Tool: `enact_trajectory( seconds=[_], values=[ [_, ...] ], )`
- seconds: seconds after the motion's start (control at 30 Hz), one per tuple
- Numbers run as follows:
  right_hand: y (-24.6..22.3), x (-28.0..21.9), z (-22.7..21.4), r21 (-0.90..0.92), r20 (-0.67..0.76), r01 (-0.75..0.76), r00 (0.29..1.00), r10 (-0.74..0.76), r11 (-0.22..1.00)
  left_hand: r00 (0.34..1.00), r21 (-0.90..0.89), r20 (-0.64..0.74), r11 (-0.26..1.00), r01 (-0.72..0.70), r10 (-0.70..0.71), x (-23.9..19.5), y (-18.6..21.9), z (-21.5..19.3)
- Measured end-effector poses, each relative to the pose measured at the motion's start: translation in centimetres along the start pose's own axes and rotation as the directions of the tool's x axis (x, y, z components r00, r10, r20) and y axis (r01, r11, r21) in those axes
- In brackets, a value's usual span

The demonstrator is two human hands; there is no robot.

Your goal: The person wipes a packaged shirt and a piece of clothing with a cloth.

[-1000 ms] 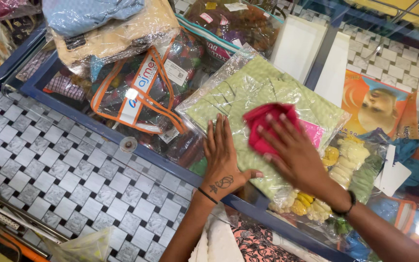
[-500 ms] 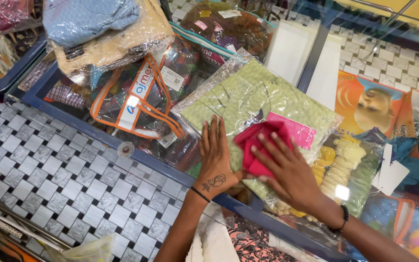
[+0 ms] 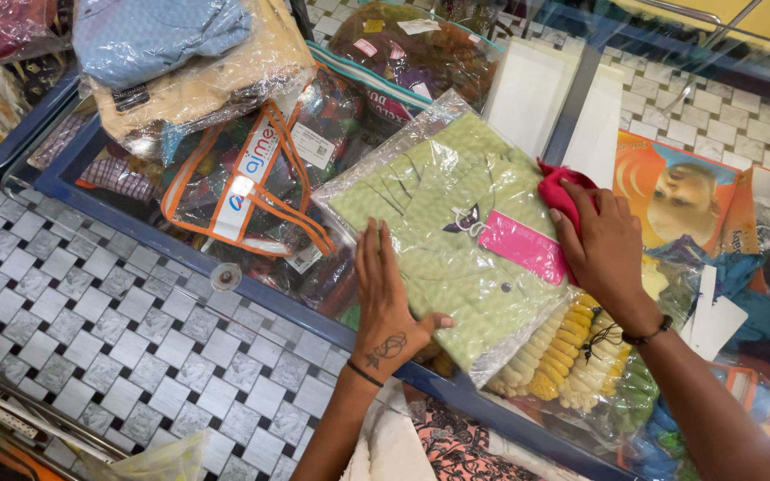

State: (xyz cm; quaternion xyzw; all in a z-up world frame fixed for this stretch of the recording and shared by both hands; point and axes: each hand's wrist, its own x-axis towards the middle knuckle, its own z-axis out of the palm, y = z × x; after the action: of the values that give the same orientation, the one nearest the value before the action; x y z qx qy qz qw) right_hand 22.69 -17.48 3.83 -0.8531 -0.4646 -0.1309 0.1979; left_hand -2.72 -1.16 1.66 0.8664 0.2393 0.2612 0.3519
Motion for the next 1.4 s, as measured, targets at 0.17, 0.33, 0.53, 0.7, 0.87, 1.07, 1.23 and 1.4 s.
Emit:
enact_trajectory(
  seconds=[0.17,0.33,0.53,0.7,0.87,1.07,1.23,1.4],
  values=[
    [-2.3,-4.3,-1.5,-0.123,0.111,-0.133,0.983,0.147,0.983,0.952,0.098,-0.305,0.993,0.063,-0.030,-1.8,-0.1,-1.7],
    [-4.4,-9.4,-2.5,-0.142,0.201,-0.228,0.946,0.253,0.963,0.932,-0.124,-0.250,0.964,0.236,-0.261,-3.0,0.9,-2.3],
    [-2.5,-6.1,-7.2,0.166,0.086,-0.347,0.938,0.337,0.923,0.957,-0.095,-0.167,0.970,0.225,-0.239,-2.3,1.2,-3.5],
    [-4.5,-3.3,-5.5,0.317,0.064,-0.082,0.996,0.065,0.945,0.945,-0.469,-0.058,0.845,0.258,-0.320,-3.2,-0.8,-3.5],
    [-6.2,0.1,-0.2,0.283,0.248,0.357,0.869,-0.428,0.890,0.945,-0.676,0.033,0.690,0.260,-0.324,-5.4,-2.2,-4.0],
    [-3.7,5.0,2.6,0.182,0.336,0.274,0.885,-0.322,0.944,0.765,-0.427,0.153,0.656,0.622,-0.626,-6.8,-0.1,-6.3],
    [-7.7,3.9,2.9,0.232,0.355,0.314,0.854,-0.381,0.921,0.740,-0.462,0.258,0.593,0.660,-0.621,-6.0,0.2,-6.6],
    [-14.6,-2.7,1.2,0.322,0.293,0.522,0.738,-0.608,0.789,0.765,-0.507,0.212,0.601,0.618,-0.608,-5.8,-0.4,-6.0]
  ],
)
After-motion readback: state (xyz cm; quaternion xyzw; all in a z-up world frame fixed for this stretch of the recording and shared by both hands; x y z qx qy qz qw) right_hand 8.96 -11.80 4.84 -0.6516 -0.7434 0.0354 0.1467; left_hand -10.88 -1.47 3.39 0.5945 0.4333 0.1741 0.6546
